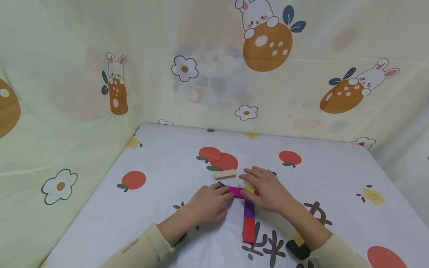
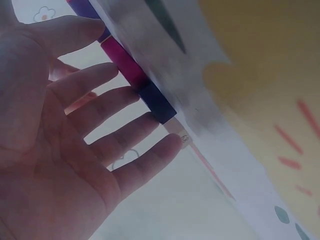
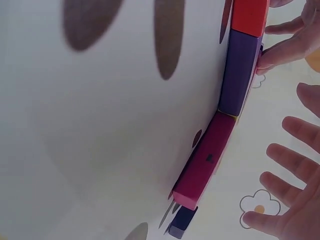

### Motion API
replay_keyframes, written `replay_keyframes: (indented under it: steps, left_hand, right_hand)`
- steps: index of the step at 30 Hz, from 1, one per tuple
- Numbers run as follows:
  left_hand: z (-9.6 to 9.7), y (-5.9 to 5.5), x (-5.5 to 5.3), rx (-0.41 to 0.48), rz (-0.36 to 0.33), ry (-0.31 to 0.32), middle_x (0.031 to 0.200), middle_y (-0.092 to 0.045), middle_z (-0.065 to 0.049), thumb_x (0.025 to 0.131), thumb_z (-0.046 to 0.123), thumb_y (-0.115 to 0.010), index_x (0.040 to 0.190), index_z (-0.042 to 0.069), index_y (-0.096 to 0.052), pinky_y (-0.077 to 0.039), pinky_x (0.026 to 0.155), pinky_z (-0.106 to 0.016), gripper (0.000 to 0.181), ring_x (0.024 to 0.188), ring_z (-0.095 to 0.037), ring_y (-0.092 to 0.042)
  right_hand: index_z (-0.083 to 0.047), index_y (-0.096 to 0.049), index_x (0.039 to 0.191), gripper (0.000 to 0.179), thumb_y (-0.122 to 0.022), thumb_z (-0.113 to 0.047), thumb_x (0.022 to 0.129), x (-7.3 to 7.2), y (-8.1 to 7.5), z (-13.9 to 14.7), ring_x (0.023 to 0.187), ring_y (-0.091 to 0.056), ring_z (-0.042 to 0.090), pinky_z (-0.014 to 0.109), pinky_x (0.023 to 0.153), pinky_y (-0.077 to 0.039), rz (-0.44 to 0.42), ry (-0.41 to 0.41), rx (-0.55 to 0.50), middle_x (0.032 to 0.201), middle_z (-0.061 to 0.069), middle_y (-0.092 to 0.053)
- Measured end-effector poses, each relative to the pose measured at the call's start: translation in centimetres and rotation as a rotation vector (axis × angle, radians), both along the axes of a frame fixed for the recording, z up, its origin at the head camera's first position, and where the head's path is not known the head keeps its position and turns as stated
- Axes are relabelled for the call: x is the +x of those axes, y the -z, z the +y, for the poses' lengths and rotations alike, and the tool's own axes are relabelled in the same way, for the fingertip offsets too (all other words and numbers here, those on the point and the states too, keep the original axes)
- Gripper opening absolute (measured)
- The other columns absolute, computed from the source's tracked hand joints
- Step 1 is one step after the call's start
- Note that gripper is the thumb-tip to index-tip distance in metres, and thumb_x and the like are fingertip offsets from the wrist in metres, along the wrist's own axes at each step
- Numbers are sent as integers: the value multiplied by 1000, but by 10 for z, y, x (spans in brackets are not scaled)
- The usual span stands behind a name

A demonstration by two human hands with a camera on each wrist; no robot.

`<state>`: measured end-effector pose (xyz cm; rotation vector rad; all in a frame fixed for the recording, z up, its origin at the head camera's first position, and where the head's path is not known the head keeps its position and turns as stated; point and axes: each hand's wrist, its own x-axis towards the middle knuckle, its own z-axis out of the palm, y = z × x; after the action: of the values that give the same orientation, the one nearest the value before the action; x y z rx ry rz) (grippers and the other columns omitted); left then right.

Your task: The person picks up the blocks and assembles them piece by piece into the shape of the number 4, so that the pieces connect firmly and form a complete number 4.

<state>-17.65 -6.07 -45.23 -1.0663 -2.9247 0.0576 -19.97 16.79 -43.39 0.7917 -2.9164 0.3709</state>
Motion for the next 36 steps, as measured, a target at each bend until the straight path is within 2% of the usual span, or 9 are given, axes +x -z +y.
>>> replay_keyframes:
  steps: [10,17,36]
  left_hand:
    - [0,0,0,1,8,4,143,-63,3,94,39,-71,141,25,-63,-57,97,-40,50,133,-24,-58]
    - [0,0,0,-4,20,7,141,-64,3,94,38,-70,140,25,-64,-58,95,-39,47,131,-23,-58]
    - [0,1,0,7,13,12,141,-64,3,94,37,-71,140,25,-64,-58,96,-41,48,131,-24,-58]
  right_hand:
    - [-19,-66,139,52,-74,-39,92,-2,-4,-6,145,-46,41,71,115,-34,25,14,4,147,12,-60]
    - [-17,-67,137,49,-73,-39,94,-4,-8,-12,143,-47,40,70,114,-35,48,-4,1,145,12,-62]
    - [-16,-64,140,51,-70,-39,95,-12,-12,-26,143,-47,38,68,115,-36,50,7,18,147,14,-58]
